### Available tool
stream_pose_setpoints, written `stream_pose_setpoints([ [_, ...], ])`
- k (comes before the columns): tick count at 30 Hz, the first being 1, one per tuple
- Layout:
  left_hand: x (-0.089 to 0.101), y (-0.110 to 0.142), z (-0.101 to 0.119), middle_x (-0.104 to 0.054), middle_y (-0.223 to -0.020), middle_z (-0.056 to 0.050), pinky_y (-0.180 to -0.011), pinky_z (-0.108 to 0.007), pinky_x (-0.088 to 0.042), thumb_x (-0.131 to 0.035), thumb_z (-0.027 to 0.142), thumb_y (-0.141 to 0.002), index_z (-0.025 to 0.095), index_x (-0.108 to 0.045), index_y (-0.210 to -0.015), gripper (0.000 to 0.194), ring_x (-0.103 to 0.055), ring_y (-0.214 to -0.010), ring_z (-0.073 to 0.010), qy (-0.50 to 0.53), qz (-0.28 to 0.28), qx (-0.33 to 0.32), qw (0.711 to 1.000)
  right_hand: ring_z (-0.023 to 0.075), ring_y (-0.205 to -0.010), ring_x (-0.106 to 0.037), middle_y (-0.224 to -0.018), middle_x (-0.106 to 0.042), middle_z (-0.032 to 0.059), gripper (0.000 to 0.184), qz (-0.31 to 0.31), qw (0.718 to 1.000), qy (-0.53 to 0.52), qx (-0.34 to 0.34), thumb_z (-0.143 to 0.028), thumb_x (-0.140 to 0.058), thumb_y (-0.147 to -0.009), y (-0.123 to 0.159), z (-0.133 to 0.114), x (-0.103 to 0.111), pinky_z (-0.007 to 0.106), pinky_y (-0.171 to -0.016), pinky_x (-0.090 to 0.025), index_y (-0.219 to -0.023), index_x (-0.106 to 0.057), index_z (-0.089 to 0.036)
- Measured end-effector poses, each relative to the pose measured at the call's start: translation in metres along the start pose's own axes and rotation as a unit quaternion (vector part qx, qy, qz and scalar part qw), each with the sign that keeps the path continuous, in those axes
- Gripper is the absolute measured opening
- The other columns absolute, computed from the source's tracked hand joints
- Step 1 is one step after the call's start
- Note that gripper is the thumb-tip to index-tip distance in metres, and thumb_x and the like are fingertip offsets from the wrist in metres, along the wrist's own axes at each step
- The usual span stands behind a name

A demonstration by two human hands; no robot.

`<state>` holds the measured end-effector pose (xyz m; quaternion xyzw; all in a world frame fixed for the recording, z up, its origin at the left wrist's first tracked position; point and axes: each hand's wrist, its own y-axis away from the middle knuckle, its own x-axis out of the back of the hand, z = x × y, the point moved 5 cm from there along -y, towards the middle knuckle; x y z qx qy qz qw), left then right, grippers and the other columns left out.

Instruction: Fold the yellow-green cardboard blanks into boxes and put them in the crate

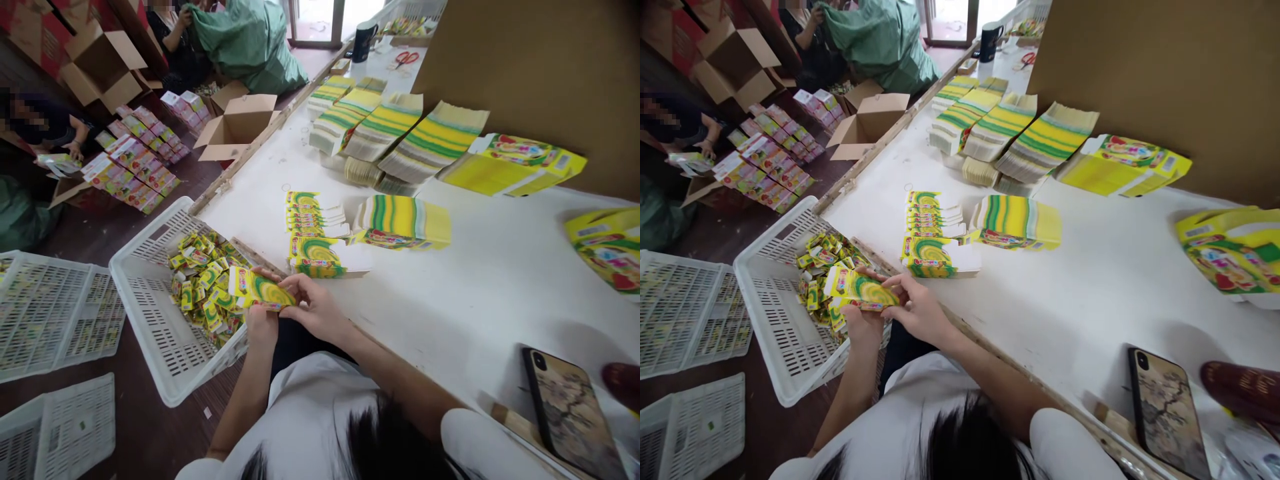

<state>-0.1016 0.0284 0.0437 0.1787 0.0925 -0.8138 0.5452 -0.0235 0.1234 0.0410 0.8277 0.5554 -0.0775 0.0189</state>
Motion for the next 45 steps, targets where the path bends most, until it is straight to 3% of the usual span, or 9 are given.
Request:
stream_pose_setpoints([
  [8,0.028,-0.006,0.001,-0.069,-0.072,0.002,-0.066,-0.021,-0.055,-0.09,0.035,-0.057,0.018,-0.068,-0.072,0.031,-0.064,-0.063,-0.0091,-0.041,0.12,-0.079,0.989,0.0148,-0.074,-0.061,-0.08,-0.068,0.0014,0.007,0.018,0.99,0.109,0.085,-0.02,-0.06,-0.091,0.0,-0.015,0.008,0.027,-0.068,-0.048,-0.09,-0.067,-0.019],
  [12,0.028,-0.003,0.02,-0.073,-0.087,-0.002,-0.078,-0.027,-0.058,-0.083,0.034,-0.07,0.019,-0.072,-0.092,0.029,-0.069,-0.077,-0.0138,-0.13,0.089,-0.145,0.977,0.016,-0.078,-0.066,-0.086,-0.074,0.003,0.01,0.053,0.967,0.185,0.166,-0.018,-0.063,-0.092,-0.001,-0.028,0.021,0.028,-0.072,-0.052,-0.096,-0.072,-0.022],
  [18,0.014,0.027,0.095,-0.063,-0.126,-0.007,-0.109,-0.045,-0.048,-0.084,0.036,-0.072,0.027,-0.057,-0.131,0.065,-0.061,-0.121,-0.0261,-0.304,0.009,-0.416,0.857,0.0195,-0.089,-0.062,-0.092,-0.076,0.0031,0.021,0.108,0.889,0.35,0.275,-0.017,-0.059,-0.095,0.0,-0.046,0.033,0.038,-0.088,-0.048,-0.103,-0.075,-0.028],
  [22,0.001,0.013,0.074,-0.06,-0.135,-0.014,-0.107,-0.051,-0.047,-0.091,0.043,-0.06,0.023,-0.052,-0.137,0.089,-0.056,-0.128,-0.0352,-0.516,-0.161,-0.244,0.805,0.019,-0.095,-0.063,-0.092,-0.075,-0.0002,0.029,-0.001,0.888,0.36,0.285,-0.018,-0.052,-0.098,0.004,-0.042,0.011,0.046,-0.109,-0.039,-0.1,-0.075,-0.035],
  [25,0.005,0.004,0.042,-0.07,-0.113,-0.01,-0.087,-0.042,-0.056,-0.084,0.04,-0.069,0.022,-0.057,-0.127,0.067,-0.068,-0.102,-0.0294,-0.554,-0.206,-0.141,0.794,0.0245,-0.118,-0.059,-0.111,-0.072,0.0022,0.023,0.014,0.912,0.323,0.254,-0.026,-0.059,-0.094,0.008,-0.042,0.013,0.053,-0.119,-0.029,-0.11,-0.072,-0.037],
  [31,0.0,0.015,0.023,-0.071,-0.101,-0.006,-0.076,-0.032,-0.054,-0.082,0.036,-0.071,0.022,-0.056,-0.119,0.057,-0.069,-0.09,-0.0238,-0.536,-0.178,-0.187,0.804,0.0295,-0.138,-0.047,-0.147,-0.05,0.0161,0.085,0.088,0.992,0.055,0.069,-0.055,-0.064,-0.088,0.001,-0.025,0.031,0.051,-0.115,-0.04,-0.157,-0.023,-0.025],
  [37,-0.005,0.019,0.021,-0.067,-0.119,-0.01,-0.088,-0.037,-0.053,-0.083,0.037,-0.073,0.024,-0.049,-0.135,0.071,-0.067,-0.104,-0.026,-0.536,-0.147,-0.227,0.8,0.0266,-0.134,-0.053,-0.158,-0.035,0.0181,0.136,0.174,0.973,-0.148,-0.016,-0.06,-0.083,-0.068,-0.002,-0.001,0.022,0.046,-0.109,-0.048,-0.156,0.016,-0.032],
  [39,-0.004,0.021,0.02,-0.066,-0.12,-0.011,-0.089,-0.037,-0.053,-0.081,0.038,-0.076,0.023,-0.046,-0.139,0.073,-0.067,-0.105,-0.0263,-0.522,-0.122,-0.266,0.801,0.0263,-0.131,-0.055,-0.157,-0.037,0.017,0.135,0.192,0.969,-0.157,-0.012,-0.059,-0.086,-0.064,-0.002,0.0,0.021,0.045,-0.108,-0.049,-0.158,0.007,-0.032],
  [45,-0.012,0.027,0.012,-0.062,-0.124,-0.015,-0.093,-0.04,-0.053,-0.076,0.031,-0.081,0.023,-0.037,-0.147,0.077,-0.063,-0.113,-0.0279,-0.498,-0.169,-0.321,0.788,0.0234,-0.119,-0.064,-0.122,-0.07,0.0054,0.052,-0.067,0.978,-0.16,-0.112,-0.057,-0.075,-0.079,-0.007,-0.006,0.006,0.04,-0.11,-0.048,-0.121,-0.068,-0.027],
])
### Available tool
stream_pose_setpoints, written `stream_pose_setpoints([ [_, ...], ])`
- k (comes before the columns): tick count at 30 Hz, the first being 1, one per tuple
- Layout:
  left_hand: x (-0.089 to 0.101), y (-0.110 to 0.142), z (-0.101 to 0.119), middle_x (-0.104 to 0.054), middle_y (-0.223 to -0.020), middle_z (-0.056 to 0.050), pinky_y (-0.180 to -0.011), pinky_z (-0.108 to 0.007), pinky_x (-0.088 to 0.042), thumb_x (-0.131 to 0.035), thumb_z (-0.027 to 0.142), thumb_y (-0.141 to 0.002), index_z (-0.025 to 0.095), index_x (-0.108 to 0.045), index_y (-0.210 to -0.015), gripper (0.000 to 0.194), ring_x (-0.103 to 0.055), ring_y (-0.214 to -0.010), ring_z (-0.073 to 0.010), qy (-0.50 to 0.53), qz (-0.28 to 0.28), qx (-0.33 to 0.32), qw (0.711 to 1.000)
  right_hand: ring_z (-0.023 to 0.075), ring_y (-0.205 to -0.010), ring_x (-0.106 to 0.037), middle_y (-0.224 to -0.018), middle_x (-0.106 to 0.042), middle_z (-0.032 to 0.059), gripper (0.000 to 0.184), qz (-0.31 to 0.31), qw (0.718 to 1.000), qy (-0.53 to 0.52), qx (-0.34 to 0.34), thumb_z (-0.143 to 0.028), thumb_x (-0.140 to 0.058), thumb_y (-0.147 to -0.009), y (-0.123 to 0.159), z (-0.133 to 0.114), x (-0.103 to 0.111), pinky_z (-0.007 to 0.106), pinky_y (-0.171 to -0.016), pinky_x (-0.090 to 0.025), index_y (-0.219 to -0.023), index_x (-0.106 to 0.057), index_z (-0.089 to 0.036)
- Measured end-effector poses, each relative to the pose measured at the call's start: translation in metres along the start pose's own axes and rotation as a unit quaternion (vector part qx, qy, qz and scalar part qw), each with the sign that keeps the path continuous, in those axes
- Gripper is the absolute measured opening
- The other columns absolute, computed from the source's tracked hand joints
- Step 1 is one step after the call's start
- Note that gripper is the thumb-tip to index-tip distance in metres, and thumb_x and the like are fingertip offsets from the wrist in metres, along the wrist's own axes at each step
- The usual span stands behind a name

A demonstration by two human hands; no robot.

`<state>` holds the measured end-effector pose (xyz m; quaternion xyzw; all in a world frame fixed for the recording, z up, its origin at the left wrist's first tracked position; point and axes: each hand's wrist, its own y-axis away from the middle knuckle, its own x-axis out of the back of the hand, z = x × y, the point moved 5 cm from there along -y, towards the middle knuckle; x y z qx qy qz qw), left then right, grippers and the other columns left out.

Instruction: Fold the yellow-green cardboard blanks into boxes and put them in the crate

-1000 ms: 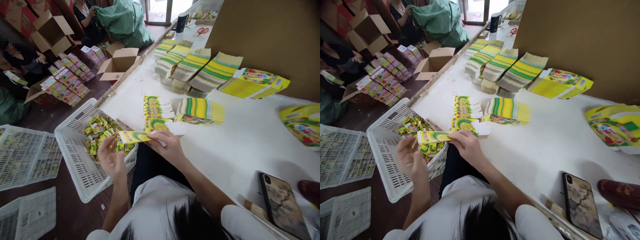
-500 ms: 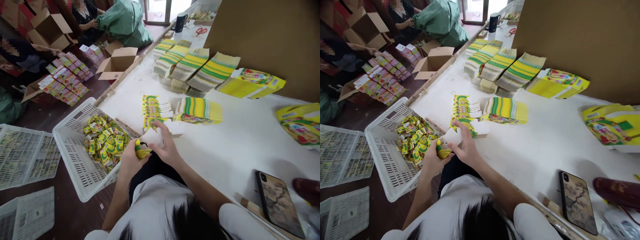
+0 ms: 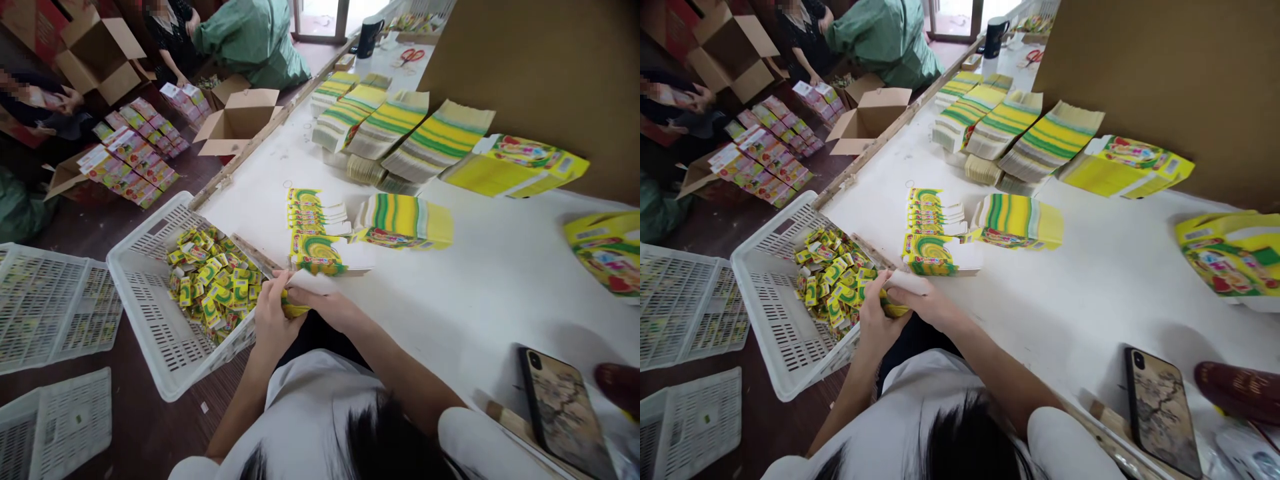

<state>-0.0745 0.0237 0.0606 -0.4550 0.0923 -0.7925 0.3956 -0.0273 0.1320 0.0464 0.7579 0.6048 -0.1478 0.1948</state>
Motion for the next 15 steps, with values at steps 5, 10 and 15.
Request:
stream_pose_setpoints([
  [5,0.0,-0.003,-0.001,-0.061,-0.12,-0.01,-0.087,-0.035,-0.055,-0.074,0.023,-0.08,0.027,-0.043,-0.14,0.068,-0.064,-0.111,-0.0247,0.018,-0.081,-0.005,0.997,0.0222,-0.119,-0.065,-0.121,-0.073,0.0049,0.052,0.007,1.0,0.015,0.004,-0.063,-0.067,-0.084,-0.002,0.005,0.007,0.04,-0.108,-0.05,-0.121,-0.07,-0.026],
  [10,-0.001,0.001,-0.014,-0.064,-0.109,-0.006,-0.077,-0.032,-0.055,-0.073,0.016,-0.072,0.026,-0.049,-0.124,0.058,-0.068,-0.093,-0.0217,0.054,-0.144,0.086,0.984,0.0288,-0.14,-0.049,-0.152,-0.052,0.0113,0.08,0.003,0.981,0.157,0.113,-0.062,-0.069,-0.082,0.006,0.007,0.007,0.047,-0.117,-0.04,-0.149,-0.047,-0.023],
  [15,-0.007,0.003,-0.016,-0.058,-0.119,-0.012,-0.083,-0.035,-0.055,-0.07,0.016,-0.072,0.022,-0.035,-0.137,0.074,-0.067,-0.1,-0.0232,0.107,-0.095,0.109,0.984,0.0237,-0.15,-0.035,-0.163,-0.033,0.0077,0.058,-0.047,0.921,0.338,0.186,-0.011,-0.054,-0.092,0.016,-0.002,-0.005,0.044,-0.122,-0.033,-0.147,-0.051,-0.028],
])
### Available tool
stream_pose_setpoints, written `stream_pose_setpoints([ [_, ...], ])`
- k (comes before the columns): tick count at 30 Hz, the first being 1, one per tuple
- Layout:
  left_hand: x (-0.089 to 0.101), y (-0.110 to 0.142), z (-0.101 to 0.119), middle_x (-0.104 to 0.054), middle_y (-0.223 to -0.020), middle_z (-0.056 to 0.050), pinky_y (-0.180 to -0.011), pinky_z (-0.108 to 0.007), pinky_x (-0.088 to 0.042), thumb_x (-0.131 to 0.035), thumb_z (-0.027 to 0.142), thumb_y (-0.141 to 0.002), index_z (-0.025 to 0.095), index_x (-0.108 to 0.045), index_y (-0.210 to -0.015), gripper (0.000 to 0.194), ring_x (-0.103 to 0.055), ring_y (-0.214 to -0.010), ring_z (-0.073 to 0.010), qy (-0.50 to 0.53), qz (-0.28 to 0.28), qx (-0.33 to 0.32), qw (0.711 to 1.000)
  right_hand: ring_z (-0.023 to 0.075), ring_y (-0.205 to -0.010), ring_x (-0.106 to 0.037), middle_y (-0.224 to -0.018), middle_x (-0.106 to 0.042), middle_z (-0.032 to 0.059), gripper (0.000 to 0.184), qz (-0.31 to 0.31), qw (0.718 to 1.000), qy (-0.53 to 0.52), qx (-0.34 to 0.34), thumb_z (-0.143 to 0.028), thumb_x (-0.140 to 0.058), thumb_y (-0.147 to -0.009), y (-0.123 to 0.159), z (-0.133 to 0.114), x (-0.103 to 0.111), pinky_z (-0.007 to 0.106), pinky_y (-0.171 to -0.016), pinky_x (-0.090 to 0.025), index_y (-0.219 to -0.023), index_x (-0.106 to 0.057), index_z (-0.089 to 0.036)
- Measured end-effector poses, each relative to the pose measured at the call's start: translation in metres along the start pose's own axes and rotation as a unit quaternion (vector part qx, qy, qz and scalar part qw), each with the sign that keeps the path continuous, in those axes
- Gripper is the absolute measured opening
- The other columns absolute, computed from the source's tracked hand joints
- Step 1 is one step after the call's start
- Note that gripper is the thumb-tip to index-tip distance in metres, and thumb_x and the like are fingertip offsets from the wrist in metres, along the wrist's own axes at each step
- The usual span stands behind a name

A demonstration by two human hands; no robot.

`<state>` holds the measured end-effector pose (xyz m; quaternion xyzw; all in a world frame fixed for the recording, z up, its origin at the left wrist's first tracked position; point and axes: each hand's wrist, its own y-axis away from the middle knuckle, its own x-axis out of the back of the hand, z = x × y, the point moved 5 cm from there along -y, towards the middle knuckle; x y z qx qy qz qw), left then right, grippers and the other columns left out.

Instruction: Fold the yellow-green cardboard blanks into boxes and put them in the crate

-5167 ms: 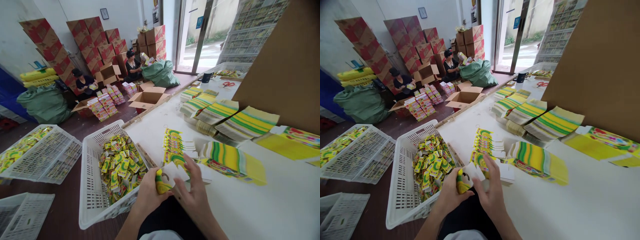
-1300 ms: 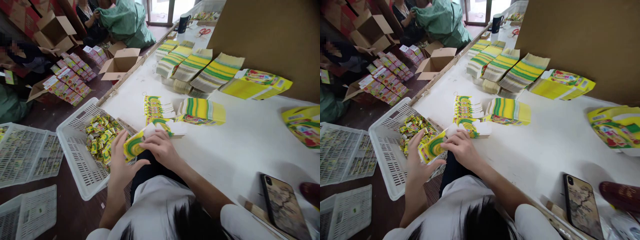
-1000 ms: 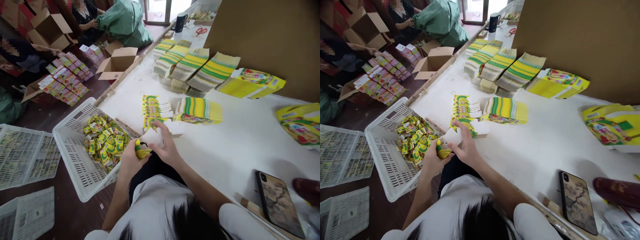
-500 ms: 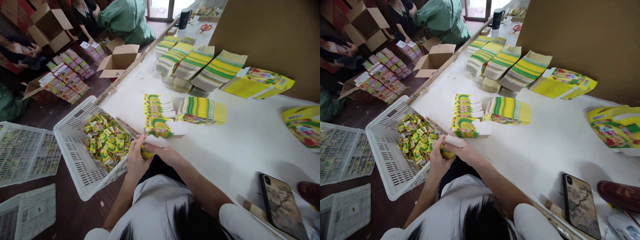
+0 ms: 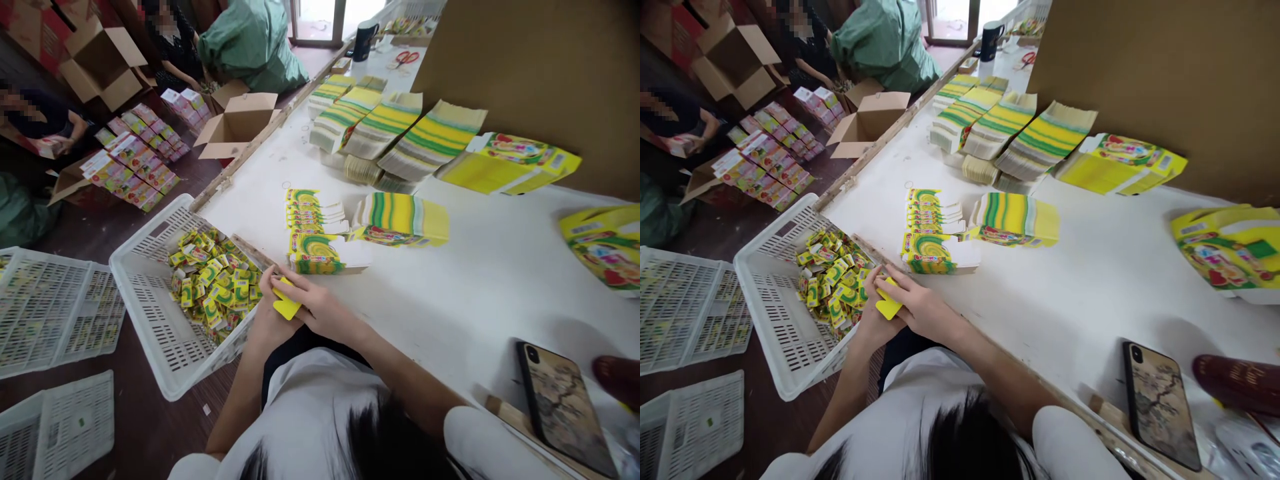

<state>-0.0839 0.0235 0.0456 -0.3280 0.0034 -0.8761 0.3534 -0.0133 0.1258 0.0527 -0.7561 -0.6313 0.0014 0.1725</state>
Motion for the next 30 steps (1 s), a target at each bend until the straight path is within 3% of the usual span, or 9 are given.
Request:
stream_pose_setpoints([
  [2,0.003,0.0,-0.001,-0.055,-0.124,-0.015,-0.087,-0.037,-0.054,-0.074,0.018,-0.069,0.02,-0.027,-0.142,0.086,-0.065,-0.106,-0.0243,0.008,0.035,0.02,0.999,0.022,-0.147,-0.041,-0.16,-0.04,0.0062,0.058,0.031,0.999,0.015,0.007,-0.005,-0.049,-0.091,-0.001,-0.001,0.004,0.043,-0.122,-0.035,-0.142,-0.057,-0.03],
  [5,0.015,-0.002,-0.002,-0.058,-0.116,-0.011,-0.093,-0.041,-0.051,-0.077,0.019,-0.067,0.02,-0.046,-0.128,0.068,-0.062,-0.108,-0.0264,-0.065,0.061,0.032,0.996,0.0225,-0.145,-0.043,-0.157,-0.045,0.0052,0.055,0.076,0.997,0.031,0.004,-0.008,-0.052,-0.092,-0.003,0.002,0.013,0.044,-0.121,-0.036,-0.141,-0.058,-0.033],
  [7,0.025,-0.003,-0.001,-0.062,-0.109,-0.009,-0.091,-0.042,-0.051,-0.079,0.022,-0.067,0.021,-0.056,-0.116,0.054,-0.062,-0.104,-0.0268,-0.11,0.065,0.021,0.992,0.0257,-0.147,-0.04,-0.16,-0.041,0.0081,0.054,0.049,0.998,0.042,0.006,-0.016,-0.061,-0.091,-0.003,0.004,0.013,0.045,-0.12,-0.038,-0.143,-0.056,-0.03],
  [10,0.033,-0.006,-0.001,-0.066,-0.104,-0.007,-0.086,-0.039,-0.053,-0.083,0.03,-0.066,0.023,-0.06,-0.113,0.053,-0.064,-0.097,-0.0262,-0.12,0.057,0.001,0.991,0.0277,-0.146,-0.04,-0.162,-0.035,0.0097,0.043,-0.003,0.998,0.067,0.001,-0.02,-0.064,-0.091,-0.001,0.004,0.015,0.046,-0.116,-0.043,-0.134,-0.063,-0.028],
  [18,0.024,-0.011,0.006,-0.072,-0.104,-0.007,-0.084,-0.038,-0.054,-0.082,0.038,-0.071,0.023,-0.063,-0.117,0.052,-0.068,-0.095,-0.0251,-0.116,0.013,-0.033,0.993,0.029,-0.139,-0.05,-0.15,-0.051,0.0138,0.02,-0.051,0.993,0.107,-0.016,-0.02,-0.063,-0.091,-0.005,0.0,0.03,0.048,-0.113,-0.045,-0.109,-0.072,-0.023],
  [22,0.026,-0.009,0.0,-0.07,-0.106,-0.008,-0.087,-0.04,-0.053,-0.08,0.034,-0.071,0.023,-0.062,-0.118,0.052,-0.067,-0.097,-0.0264,-0.133,0.024,-0.016,0.991,0.0276,-0.143,-0.045,-0.149,-0.05,0.0149,0.038,0.017,0.996,0.081,-0.019,-0.019,-0.067,-0.088,-0.007,0.002,0.021,0.049,-0.115,-0.041,-0.125,-0.062,-0.023],
  [25,0.046,-0.005,-0.02,-0.067,-0.112,-0.01,-0.094,-0.044,-0.051,-0.081,0.039,-0.072,0.022,-0.059,-0.122,0.057,-0.065,-0.104,-0.0283,-0.145,0.061,0.04,0.987,0.0271,-0.133,-0.054,-0.143,-0.056,0.0132,0.062,0.121,0.989,0.086,-0.022,-0.028,-0.071,-0.087,-0.004,0.007,0.033,0.047,-0.111,-0.045,-0.143,-0.046,-0.025],
  [28,0.079,0.003,-0.04,-0.058,-0.129,-0.018,-0.108,-0.056,-0.039,-0.085,0.046,-0.067,0.017,-0.05,-0.135,0.082,-0.054,-0.124,-0.0368,-0.215,0.18,0.098,0.955,0.0319,-0.122,-0.059,-0.131,-0.065,0.0135,0.051,0.229,0.947,0.211,-0.077,-0.027,-0.069,-0.088,0.003,0.019,0.062,0.052,-0.107,-0.044,-0.136,-0.054,-0.022],
  [30,0.09,0.006,-0.046,-0.054,-0.135,-0.021,-0.112,-0.058,-0.034,-0.085,0.049,-0.065,0.014,-0.046,-0.14,0.091,-0.048,-0.13,-0.0393,-0.235,0.214,0.109,0.942,0.0358,-0.115,-0.06,-0.12,-0.069,0.0159,0.044,0.23,0.916,0.303,-0.123,-0.02,-0.067,-0.086,0.005,0.03,0.077,0.055,-0.102,-0.044,-0.129,-0.06,-0.017],
])
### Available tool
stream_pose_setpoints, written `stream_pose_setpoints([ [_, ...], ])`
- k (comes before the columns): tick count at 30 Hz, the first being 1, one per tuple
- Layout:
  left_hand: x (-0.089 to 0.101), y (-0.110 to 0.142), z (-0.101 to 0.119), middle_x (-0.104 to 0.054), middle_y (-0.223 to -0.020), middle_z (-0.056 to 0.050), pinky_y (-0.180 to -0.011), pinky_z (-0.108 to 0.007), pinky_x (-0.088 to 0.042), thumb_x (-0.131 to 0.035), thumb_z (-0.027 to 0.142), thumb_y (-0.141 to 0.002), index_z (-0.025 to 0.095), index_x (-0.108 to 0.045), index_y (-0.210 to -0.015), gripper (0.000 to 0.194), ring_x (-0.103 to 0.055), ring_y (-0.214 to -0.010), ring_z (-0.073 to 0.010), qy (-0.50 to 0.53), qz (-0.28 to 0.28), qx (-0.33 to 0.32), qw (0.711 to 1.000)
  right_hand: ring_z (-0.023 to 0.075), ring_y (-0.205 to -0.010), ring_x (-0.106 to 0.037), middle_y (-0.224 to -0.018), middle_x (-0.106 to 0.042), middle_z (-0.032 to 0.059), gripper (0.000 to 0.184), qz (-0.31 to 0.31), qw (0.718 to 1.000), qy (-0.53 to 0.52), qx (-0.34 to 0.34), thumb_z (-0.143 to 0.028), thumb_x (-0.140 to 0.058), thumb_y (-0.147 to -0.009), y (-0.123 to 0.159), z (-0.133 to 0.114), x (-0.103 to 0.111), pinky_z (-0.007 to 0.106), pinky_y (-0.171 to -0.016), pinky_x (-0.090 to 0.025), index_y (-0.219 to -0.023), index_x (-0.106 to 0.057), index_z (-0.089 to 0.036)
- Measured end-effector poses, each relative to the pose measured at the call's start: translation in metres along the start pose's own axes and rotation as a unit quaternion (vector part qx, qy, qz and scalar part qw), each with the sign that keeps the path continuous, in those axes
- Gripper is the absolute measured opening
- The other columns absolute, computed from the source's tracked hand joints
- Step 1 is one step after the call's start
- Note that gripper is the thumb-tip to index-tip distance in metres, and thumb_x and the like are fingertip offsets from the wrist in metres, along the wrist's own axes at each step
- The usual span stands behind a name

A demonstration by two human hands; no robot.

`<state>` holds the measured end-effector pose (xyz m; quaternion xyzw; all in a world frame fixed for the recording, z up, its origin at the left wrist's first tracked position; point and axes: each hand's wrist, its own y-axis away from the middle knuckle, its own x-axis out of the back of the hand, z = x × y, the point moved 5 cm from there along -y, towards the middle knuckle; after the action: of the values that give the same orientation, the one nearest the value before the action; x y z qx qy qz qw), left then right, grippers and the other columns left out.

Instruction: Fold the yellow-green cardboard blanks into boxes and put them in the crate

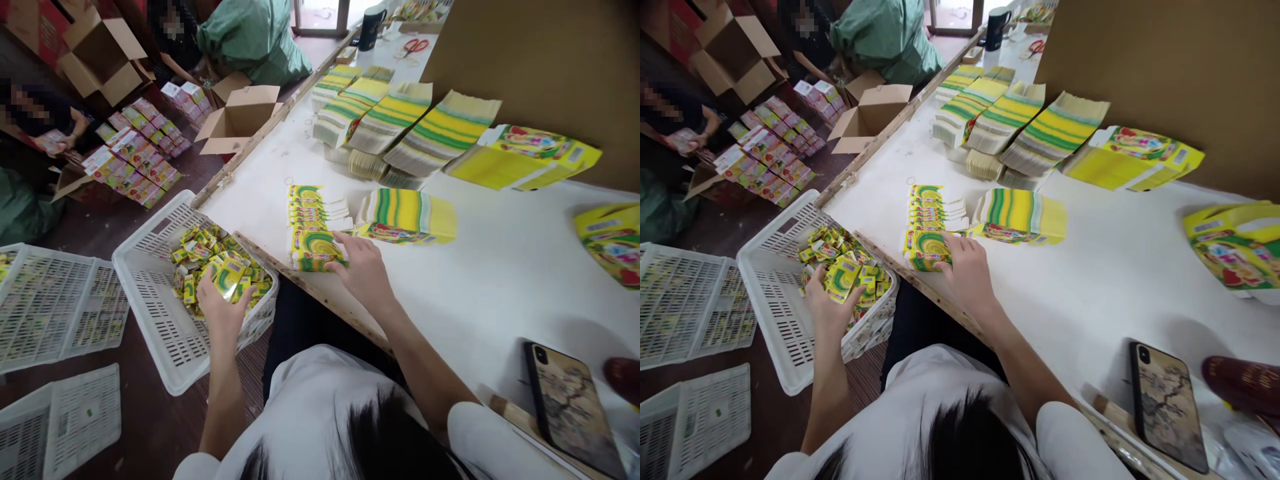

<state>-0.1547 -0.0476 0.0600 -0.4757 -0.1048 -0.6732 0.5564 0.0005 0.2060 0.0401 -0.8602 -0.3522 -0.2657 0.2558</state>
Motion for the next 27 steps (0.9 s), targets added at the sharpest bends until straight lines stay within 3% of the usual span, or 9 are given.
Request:
stream_pose_setpoints([
  [3,-0.01,0.005,0.007,-0.059,-0.131,-0.016,-0.112,-0.054,-0.037,-0.078,0.046,-0.076,0.018,-0.053,-0.134,0.068,-0.052,-0.127,-0.0342,0.035,-0.073,-0.015,0.997,0.0352,-0.106,-0.062,-0.109,-0.072,0.0148,0.038,-0.036,0.997,0.071,-0.005,-0.01,-0.065,-0.081,-0.004,0.013,-0.003,0.052,-0.095,-0.046,-0.119,-0.063,-0.015],
  [6,-0.028,0.019,0.026,-0.063,-0.127,-0.012,-0.108,-0.048,-0.042,-0.073,0.041,-0.082,0.021,-0.058,-0.126,0.05,-0.057,-0.123,-0.0289,0.102,-0.165,-0.012,0.981,0.0331,-0.103,-0.061,-0.105,-0.07,0.012,0.04,-0.015,0.997,0.079,0.007,-0.008,-0.064,-0.079,-0.002,0.009,-0.003,0.049,-0.094,-0.047,-0.118,-0.06,-0.016],
  [10,-0.048,0.034,0.043,-0.064,-0.131,-0.012,-0.108,-0.046,-0.043,-0.075,0.041,-0.081,0.022,-0.057,-0.129,0.054,-0.058,-0.125,-0.0274,0.226,-0.25,0.038,0.941,0.0322,-0.103,-0.059,-0.108,-0.065,0.0132,0.043,0.028,0.998,0.052,0.033,-0.009,-0.063,-0.08,0.004,-0.004,0.001,0.048,-0.094,-0.048,-0.122,-0.055,-0.016],
  [14,-0.064,0.041,0.053,-0.066,-0.13,-0.011,-0.105,-0.044,-0.047,-0.077,0.041,-0.079,0.024,-0.056,-0.131,0.059,-0.059,-0.126,-0.0263,0.346,-0.31,0.084,0.882,0.0309,-0.1,-0.06,-0.109,-0.062,0.013,0.04,0.014,0.999,0.012,0.049,-0.014,-0.062,-0.084,0.006,-0.008,-0.002,0.048,-0.091,-0.052,-0.122,-0.053,-0.019],
  [19,-0.08,0.042,0.067,-0.068,-0.126,-0.013,-0.106,-0.045,-0.049,-0.085,0.05,-0.067,0.022,-0.056,-0.132,0.077,-0.063,-0.121,-0.0287,0.488,-0.264,0.125,0.822,0.0319,-0.106,-0.06,-0.111,-0.062,0.0138,0.036,-0.024,0.993,-0.021,0.11,-0.017,-0.064,-0.086,0.014,-0.024,-0.007,0.05,-0.091,-0.054,-0.121,-0.054,-0.02],
  [23,-0.082,0.039,0.082,-0.069,-0.127,-0.011,-0.11,-0.045,-0.048,-0.063,0.065,-0.084,0.024,-0.06,-0.13,0.062,-0.062,-0.125,-0.0279,0.616,-0.14,0.171,0.756,0.0286,-0.109,-0.06,-0.111,-0.062,0.0126,0.037,-0.062,0.974,-0.106,0.19,-0.012,-0.063,-0.087,0.028,-0.052,-0.021,0.047,-0.095,-0.055,-0.121,-0.054,-0.021],
  [27,-0.07,0.031,0.087,-0.068,-0.129,-0.01,-0.103,-0.041,-0.053,-0.055,0.069,-0.087,0.025,-0.063,-0.127,0.06,-0.062,-0.125,-0.0279,0.62,0.003,0.171,0.765,0.0272,-0.117,-0.059,-0.12,-0.063,0.0117,0.046,0.029,0.968,-0.189,0.162,-0.015,-0.066,-0.088,0.033,-0.061,-0.027,0.048,-0.101,-0.052,-0.13,-0.049,-0.024],
])
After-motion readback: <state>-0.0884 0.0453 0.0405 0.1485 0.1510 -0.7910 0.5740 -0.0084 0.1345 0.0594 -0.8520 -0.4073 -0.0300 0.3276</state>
